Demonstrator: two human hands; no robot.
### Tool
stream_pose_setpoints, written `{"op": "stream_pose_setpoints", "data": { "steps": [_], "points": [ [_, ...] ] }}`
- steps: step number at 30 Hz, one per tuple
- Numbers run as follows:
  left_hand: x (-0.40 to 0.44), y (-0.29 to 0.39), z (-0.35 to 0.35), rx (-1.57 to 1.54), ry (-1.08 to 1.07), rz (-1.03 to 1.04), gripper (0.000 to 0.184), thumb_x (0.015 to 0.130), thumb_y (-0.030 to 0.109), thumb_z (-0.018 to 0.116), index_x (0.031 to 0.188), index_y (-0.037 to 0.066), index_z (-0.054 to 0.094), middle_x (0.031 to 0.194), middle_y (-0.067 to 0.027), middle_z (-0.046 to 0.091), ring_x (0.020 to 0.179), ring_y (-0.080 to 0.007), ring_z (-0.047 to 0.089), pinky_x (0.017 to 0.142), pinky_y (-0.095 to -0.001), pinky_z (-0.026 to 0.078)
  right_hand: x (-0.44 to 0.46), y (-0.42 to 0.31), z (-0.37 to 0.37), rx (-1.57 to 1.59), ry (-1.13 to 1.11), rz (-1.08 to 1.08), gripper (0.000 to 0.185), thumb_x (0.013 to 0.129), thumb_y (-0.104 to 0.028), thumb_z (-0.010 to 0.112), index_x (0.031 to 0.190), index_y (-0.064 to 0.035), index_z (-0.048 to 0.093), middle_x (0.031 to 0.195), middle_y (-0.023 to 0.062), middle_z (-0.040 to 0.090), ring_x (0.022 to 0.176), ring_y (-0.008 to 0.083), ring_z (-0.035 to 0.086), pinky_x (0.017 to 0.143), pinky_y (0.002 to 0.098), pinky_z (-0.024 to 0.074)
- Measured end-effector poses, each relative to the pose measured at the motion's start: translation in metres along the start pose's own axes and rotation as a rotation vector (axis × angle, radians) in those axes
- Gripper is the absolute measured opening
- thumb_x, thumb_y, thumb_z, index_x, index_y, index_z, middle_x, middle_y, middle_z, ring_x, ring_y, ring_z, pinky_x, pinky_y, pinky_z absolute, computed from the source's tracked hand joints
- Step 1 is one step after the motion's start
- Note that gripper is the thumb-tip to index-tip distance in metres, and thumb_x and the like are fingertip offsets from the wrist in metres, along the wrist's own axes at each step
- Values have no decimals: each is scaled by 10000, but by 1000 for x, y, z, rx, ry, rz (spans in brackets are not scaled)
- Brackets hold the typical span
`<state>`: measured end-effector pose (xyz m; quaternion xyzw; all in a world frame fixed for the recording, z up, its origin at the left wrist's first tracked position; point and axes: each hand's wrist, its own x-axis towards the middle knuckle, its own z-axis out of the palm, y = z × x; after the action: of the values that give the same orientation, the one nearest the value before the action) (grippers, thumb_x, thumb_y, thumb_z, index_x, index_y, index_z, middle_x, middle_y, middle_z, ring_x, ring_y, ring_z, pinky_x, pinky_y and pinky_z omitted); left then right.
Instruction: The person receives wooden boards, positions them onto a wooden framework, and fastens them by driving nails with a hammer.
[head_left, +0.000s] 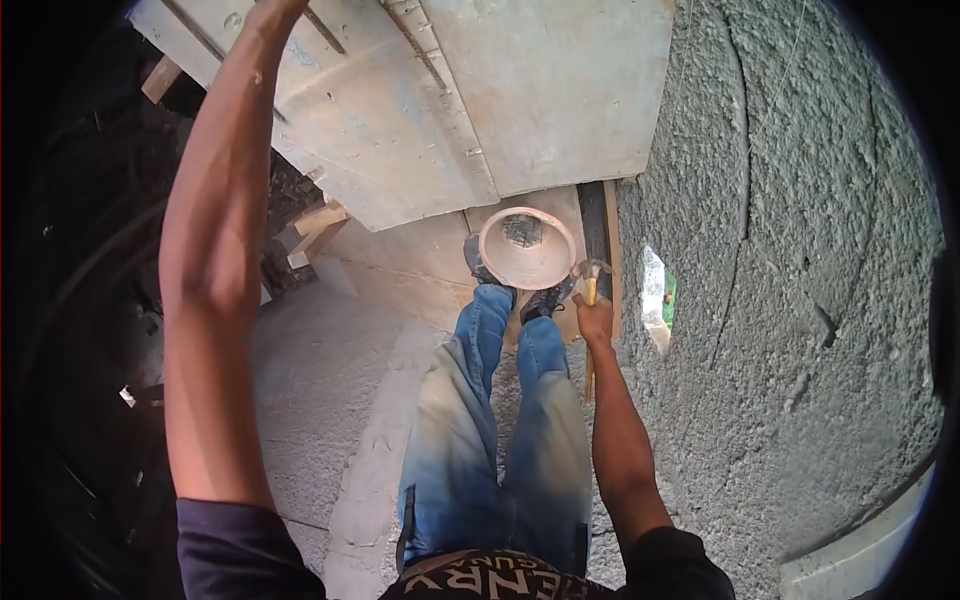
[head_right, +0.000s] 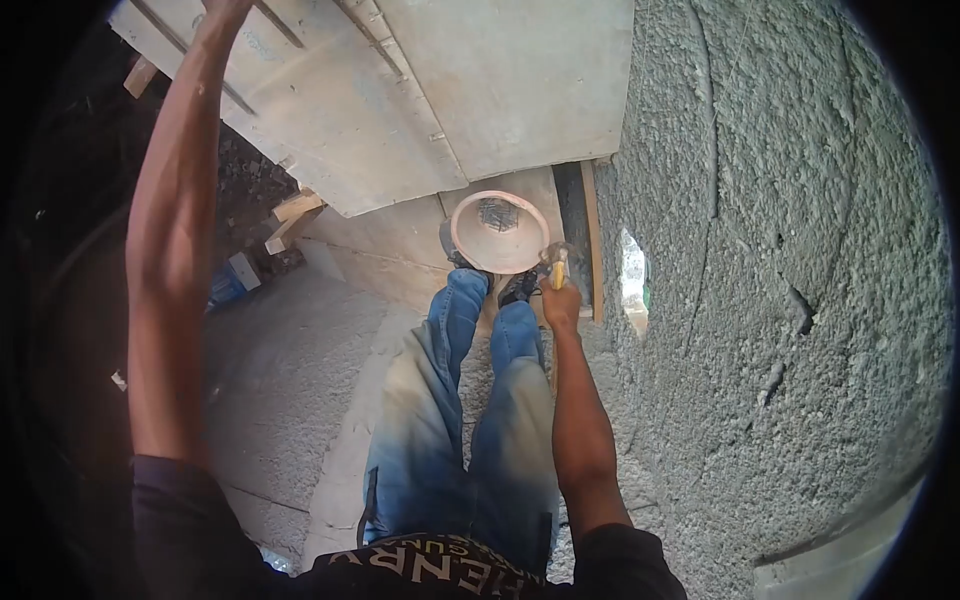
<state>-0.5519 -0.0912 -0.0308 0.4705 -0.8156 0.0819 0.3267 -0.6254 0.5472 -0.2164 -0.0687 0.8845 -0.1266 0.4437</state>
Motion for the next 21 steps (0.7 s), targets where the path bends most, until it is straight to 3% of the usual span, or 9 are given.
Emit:
{"op": "stream_pose_setpoints", "data": {
  "steps": [3,5,7,8,12,14,16,18,21],
  "points": [
    [-178,79,-21,-523,-341,-12,360,933,392,668,900,34,654,805,-174,687,692,-308,681,583,-389,524,-35,72,-4,-72,57,-16,379,844,-305,733,877,68,672,761,225,677,739,331,684,705,441,493],
    [-321,105,-30,-464,-950,-253,321,914,289,696,1055,10,622,1000,-232,673,927,-391,667,779,-466,527,-55,113,-13,-14,2,84,339,860,-280,715,861,55,665,724,202,661,707,280,658,685,427,483],
    [-477,103,-16,-436,-1161,-356,670,856,290,735,1351,-63,454,1273,-299,564,1171,-435,573,998,-460,472,-74,139,-23,-12,26,115,332,860,-269,715,841,56,648,697,194,647,659,260,624,670,419,480],
    [-523,105,-12,-455,-1300,-599,764,810,220,767,1408,-58,382,1370,-322,486,1292,-455,474,1066,-468,421,-84,152,-28,-17,12,147,331,860,-266,715,832,56,642,685,181,640,647,250,618,662,415,478],
    [-634,108,-11,-367,-1200,-781,885,742,198,821,1444,-37,336,1457,-290,415,1365,-406,409,1079,-435,413,-107,202,-38,11,-2,266,336,866,-266,712,779,43,614,609,102,586,579,216,584,604,404,465],
    [-653,108,17,-497,-1055,-1085,828,716,181,839,1393,-28,412,1376,-272,518,1269,-398,517,1031,-435,448,-107,264,-25,-111,90,78,323,853,-259,727,753,20,598,574,75,553,458,187,543,464,376,437],
    [-632,107,19,-581,-1162,-1146,752,700,226,849,1302,-42,486,1173,-282,638,1090,-419,627,950,-449,495,-110,250,-36,1,-29,392,334,829,-261,719,859,67,665,784,241,673,759,376,674,737,452,494],
    [-606,121,4,-483,-1187,-1082,649,744,257,798,1246,-45,520,989,-298,676,951,-471,661,897,-491,515,-104,252,-35,-20,-29,359,344,827,-268,719,858,71,665,790,241,677,764,384,675,741,452,495],
    [-609,152,-10,-455,-1157,-960,527,829,250,672,1241,-35,506,1043,-343,647,1026,-521,616,920,-523,485,-102,250,-37,-20,-34,345,374,820,-288,725,854,79,663,795,243,681,771,393,675,748,453,498]
  ]
}}
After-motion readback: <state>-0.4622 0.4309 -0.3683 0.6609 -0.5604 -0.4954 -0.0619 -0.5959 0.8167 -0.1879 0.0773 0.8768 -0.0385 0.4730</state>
